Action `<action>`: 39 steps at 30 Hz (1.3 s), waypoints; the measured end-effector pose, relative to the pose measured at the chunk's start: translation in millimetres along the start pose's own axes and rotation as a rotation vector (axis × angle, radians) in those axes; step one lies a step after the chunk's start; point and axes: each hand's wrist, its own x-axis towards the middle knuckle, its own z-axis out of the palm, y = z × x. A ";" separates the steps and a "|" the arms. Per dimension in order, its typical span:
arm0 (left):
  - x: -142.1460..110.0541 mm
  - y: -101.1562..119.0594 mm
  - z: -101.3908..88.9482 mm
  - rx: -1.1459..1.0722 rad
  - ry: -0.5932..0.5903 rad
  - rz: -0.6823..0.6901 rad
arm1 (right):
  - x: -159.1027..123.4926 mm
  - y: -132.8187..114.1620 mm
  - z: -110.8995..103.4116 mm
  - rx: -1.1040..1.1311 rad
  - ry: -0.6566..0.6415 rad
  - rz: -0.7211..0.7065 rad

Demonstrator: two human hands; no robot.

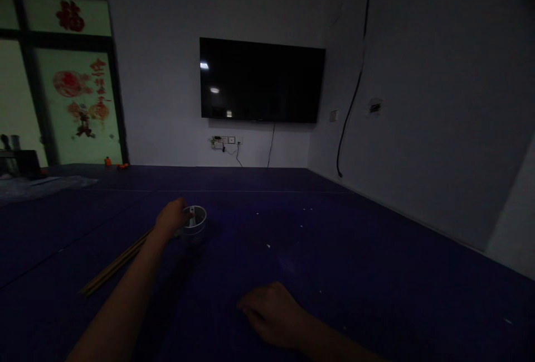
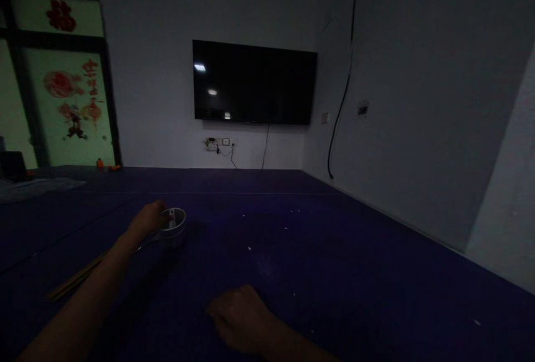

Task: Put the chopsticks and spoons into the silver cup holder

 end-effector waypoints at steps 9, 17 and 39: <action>0.3 1.0 2.5 0.024 0.022 0.012 | 0.9 -0.4 0.8 0.008 0.015 -0.004; 0.9 0.6 5.7 0.024 0.036 0.036 | 1.1 -0.5 2.5 0.002 0.026 -0.007; 2.4 1.0 12.5 -0.083 0.075 -0.039 | 1.0 1.0 3.8 -0.018 0.027 -0.005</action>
